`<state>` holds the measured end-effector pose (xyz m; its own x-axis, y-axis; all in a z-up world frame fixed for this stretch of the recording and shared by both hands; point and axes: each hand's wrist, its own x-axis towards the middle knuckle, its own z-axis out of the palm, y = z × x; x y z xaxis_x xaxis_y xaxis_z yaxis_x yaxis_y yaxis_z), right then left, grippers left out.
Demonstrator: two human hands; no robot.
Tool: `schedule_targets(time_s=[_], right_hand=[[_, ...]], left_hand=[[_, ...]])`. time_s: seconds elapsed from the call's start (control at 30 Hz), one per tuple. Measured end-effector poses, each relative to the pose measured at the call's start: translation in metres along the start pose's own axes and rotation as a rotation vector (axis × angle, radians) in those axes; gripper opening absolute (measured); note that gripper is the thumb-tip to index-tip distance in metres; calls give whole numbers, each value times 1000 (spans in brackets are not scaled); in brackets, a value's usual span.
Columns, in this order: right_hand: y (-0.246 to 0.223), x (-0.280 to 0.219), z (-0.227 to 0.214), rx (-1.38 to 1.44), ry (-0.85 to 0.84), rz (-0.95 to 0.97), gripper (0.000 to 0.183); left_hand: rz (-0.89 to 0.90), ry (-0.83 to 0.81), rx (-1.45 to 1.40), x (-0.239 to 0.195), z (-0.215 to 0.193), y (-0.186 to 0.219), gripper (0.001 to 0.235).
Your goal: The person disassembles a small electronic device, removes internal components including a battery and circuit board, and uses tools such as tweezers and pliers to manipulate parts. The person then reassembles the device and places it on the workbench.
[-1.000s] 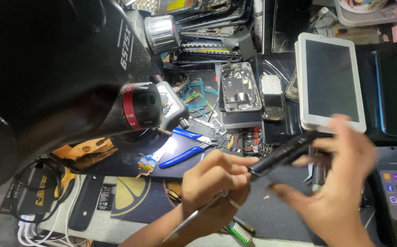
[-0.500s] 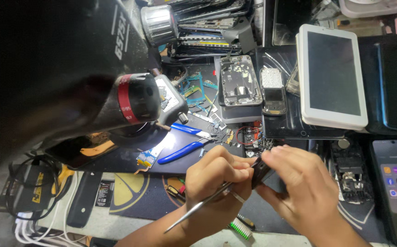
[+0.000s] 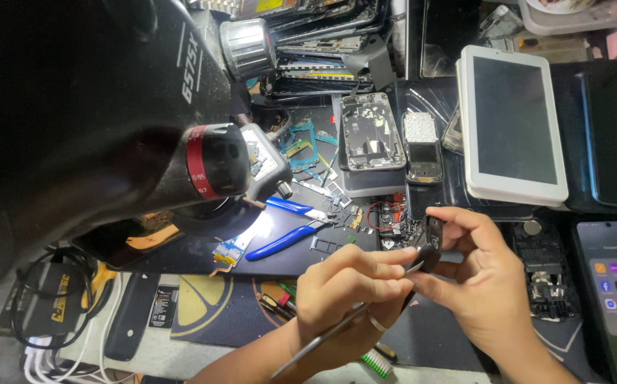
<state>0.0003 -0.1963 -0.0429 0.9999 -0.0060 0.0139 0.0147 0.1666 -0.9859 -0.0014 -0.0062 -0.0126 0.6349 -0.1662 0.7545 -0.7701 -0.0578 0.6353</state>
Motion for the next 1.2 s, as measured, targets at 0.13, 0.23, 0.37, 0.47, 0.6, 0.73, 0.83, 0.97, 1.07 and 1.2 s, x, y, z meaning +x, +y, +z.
schedule_targets(time_s=[0.13,0.23,0.37,0.47,0.6,0.73,0.83,0.97,1.07,1.2], right_hand=[[-1,1,0,-38,-3,-1,79],[-4,0,2,-52,6,3,79],[-8,-1,8,-189,64,-6,78],[-11,-3,11,-295,79,-136,70],[-11,-5,11,-437,99,-265,61],[-5,-4,11,-533,135,-311,56],[-2,-2,13,-611,157,-396,56],[0,-2,16,-636,170,-410,57],[0,-2,18,-683,191,-400,56],[3,-1,19,-653,177,-387,55]], left_hand=[[-25,-6,-9,0,3,-1,19],[-29,2,-29,-1,5,-2,19],[-43,-4,-30,-2,6,-4,19],[-55,-6,-15,-3,8,-4,19],[-37,-16,43,-3,11,-4,16],[96,-95,176,-3,12,-4,12],[233,-86,316,0,16,-4,13],[149,-31,292,0,21,-3,13],[-41,82,120,-2,25,-6,17],[-104,97,75,-9,23,-12,20]])
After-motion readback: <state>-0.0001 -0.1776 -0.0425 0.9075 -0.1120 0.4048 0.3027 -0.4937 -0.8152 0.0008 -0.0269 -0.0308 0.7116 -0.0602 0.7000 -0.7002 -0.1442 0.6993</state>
